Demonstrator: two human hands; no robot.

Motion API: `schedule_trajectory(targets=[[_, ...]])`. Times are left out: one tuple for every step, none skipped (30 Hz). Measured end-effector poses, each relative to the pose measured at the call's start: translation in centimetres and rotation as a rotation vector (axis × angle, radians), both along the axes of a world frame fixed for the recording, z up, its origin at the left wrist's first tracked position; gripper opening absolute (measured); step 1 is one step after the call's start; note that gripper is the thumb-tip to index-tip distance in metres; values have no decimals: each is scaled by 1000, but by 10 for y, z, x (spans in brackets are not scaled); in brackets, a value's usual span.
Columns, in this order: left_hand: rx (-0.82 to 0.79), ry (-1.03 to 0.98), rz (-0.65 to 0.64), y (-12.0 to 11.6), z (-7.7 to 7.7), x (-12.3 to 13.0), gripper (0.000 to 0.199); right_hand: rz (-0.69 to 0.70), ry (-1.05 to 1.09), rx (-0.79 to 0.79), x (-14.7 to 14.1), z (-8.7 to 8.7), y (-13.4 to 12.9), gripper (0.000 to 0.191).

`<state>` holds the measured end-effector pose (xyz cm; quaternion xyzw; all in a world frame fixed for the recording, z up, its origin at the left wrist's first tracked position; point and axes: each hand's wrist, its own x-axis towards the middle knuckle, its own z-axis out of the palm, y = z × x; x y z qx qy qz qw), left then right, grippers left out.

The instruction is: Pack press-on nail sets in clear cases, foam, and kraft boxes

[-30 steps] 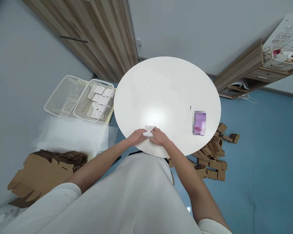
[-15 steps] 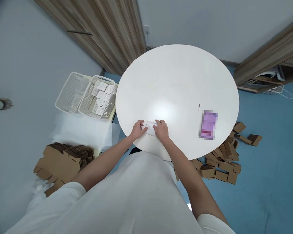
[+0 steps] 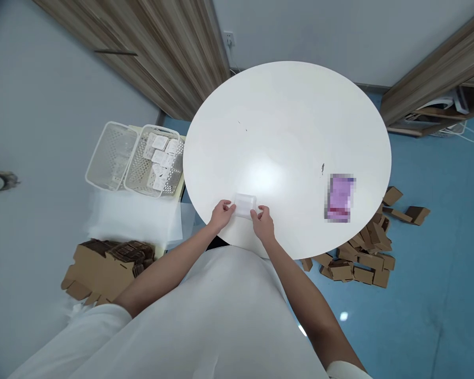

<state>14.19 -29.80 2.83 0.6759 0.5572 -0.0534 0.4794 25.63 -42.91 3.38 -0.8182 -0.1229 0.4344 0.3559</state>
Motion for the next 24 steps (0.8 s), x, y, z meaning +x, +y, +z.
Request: schedule_trajectory(targets=[[-3,19,-42,2,1,0,36,2,20,-27,-2,0,1,46],[-10,30,-89,4,1,1,33,3,44,-48,-3,0,2,43],[-23,33,-134,6,0,1,30,-5,71,-58,-5,-1,3,40],[-41,26,-170,7,-1,2,27,-26,101,-56,-6,-1,5,36],[-66,10,-188,8,-2,2,24,-61,131,-42,-8,-1,8,31],[-98,-15,-190,9,-4,1,21,-107,157,-20,-9,-1,11,27],[-133,-47,-179,10,-5,1,20,-158,174,6,-11,0,16,24],[-166,-81,-161,11,-6,0,19,-208,183,33,-12,1,21,21],[-196,-113,-140,12,-7,-2,19,-254,188,57,-14,3,26,19],[-222,-143,-119,14,-6,-4,19,-292,192,79,-15,5,32,17],[-246,-169,-97,17,-5,-6,20,-324,196,97,-17,8,39,16],[-269,-192,-71,21,-4,-8,22,-348,200,111,-20,11,46,15],[-293,-217,-39,26,-1,-9,23,-369,203,122,-22,15,53,14],[-320,-249,1,32,1,-11,24,-384,210,133,-25,18,61,13],[-349,-289,44,38,4,-12,24,-395,219,144,-28,20,69,13],[-374,-336,91,46,6,-14,24,-397,230,157,-31,23,78,12],[-393,-385,136,55,7,-15,23,-393,243,169,-34,24,88,12],[-401,-432,176,65,8,-16,22,-384,258,179,-37,25,98,12],[-397,-472,210,76,7,-18,22,-372,272,187,-40,24,108,13],[-382,-501,235,87,6,-19,22,-357,284,190,-42,23,119,14],[-354,-518,253,98,4,-21,22,-342,288,187,-44,21,130,16],[-319,-526,266,109,2,-24,22,-327,280,179,-47,19,142,19],[-279,-526,278,120,-1,-26,23,-310,258,163,-49,16,154,24],[-236,-520,294,131,-3,-29,23,-287,218,139,-50,12,165,28]])
